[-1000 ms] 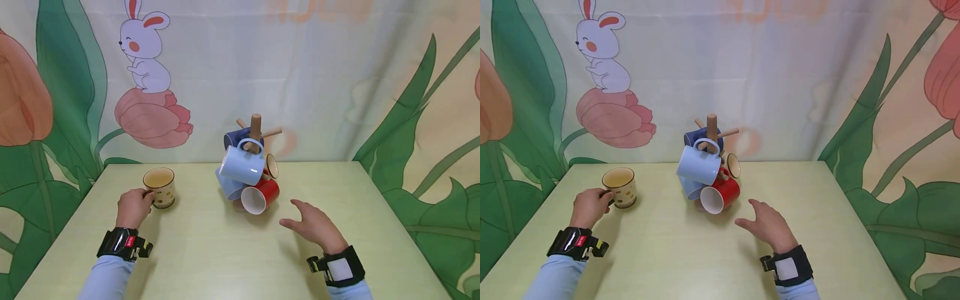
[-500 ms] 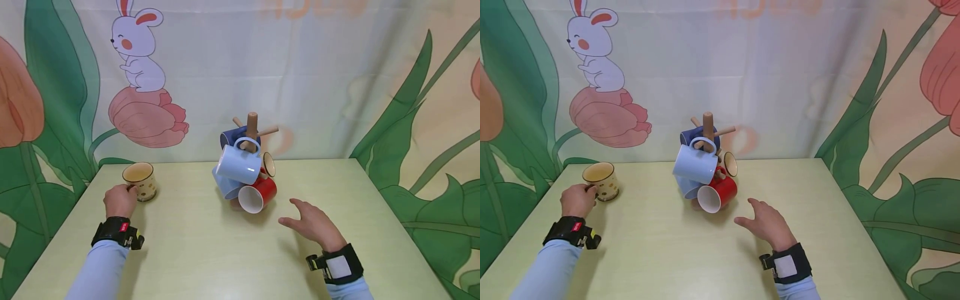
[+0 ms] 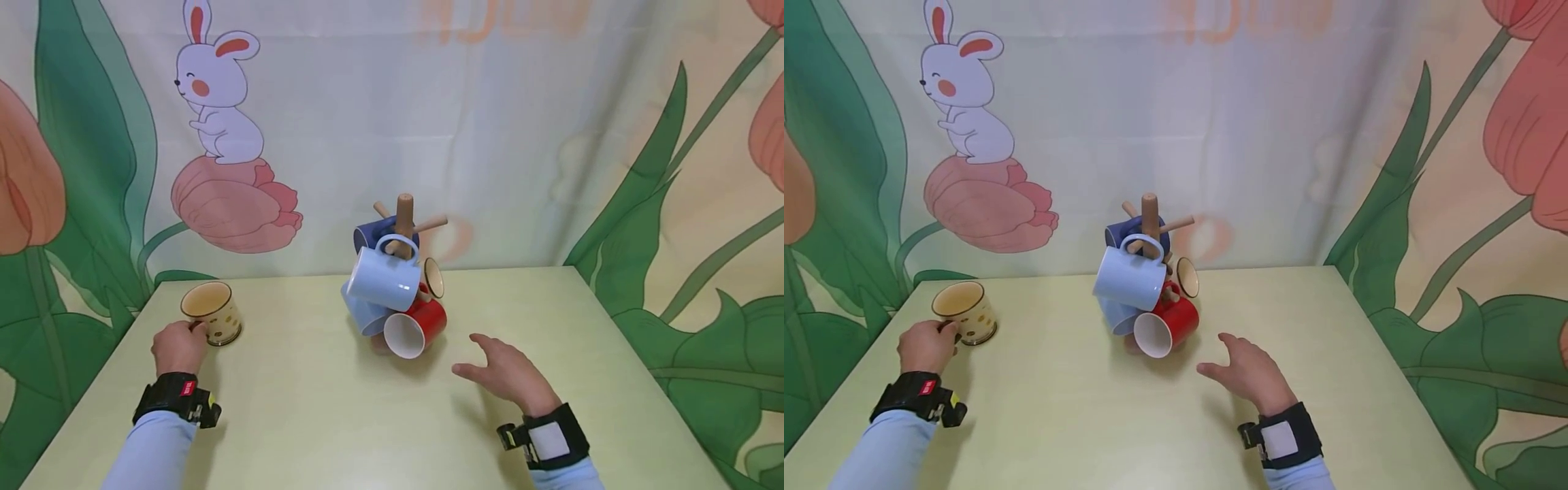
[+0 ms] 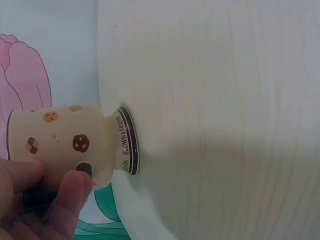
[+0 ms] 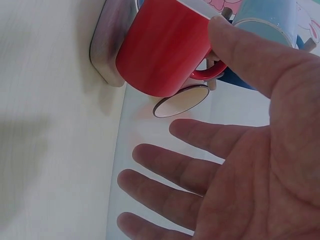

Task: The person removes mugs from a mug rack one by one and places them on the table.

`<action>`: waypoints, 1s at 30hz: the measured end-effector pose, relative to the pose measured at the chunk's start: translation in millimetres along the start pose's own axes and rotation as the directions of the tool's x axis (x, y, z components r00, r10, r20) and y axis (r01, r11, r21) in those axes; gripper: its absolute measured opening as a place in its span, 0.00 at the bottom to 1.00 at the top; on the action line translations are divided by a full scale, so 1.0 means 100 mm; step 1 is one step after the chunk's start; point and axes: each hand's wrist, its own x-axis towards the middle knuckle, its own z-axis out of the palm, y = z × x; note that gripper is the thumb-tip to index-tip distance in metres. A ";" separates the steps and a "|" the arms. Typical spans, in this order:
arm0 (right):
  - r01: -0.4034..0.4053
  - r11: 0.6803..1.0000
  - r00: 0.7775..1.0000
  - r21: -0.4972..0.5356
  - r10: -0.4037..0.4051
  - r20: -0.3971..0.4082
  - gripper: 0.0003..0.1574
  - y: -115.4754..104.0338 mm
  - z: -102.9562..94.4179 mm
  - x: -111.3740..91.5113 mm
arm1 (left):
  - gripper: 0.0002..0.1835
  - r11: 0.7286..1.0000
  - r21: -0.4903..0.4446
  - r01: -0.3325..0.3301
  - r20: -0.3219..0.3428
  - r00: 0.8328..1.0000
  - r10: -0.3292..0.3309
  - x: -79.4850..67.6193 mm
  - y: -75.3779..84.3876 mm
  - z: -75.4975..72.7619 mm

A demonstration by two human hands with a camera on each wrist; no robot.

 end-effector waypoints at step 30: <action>0.003 1.000 1.000 -0.013 -0.004 -0.012 0.46 0.00 0.02 0.02 | 0.22 0.998 0.028 -0.049 0.013 0.999 0.049 -0.02 -0.05 -0.03</action>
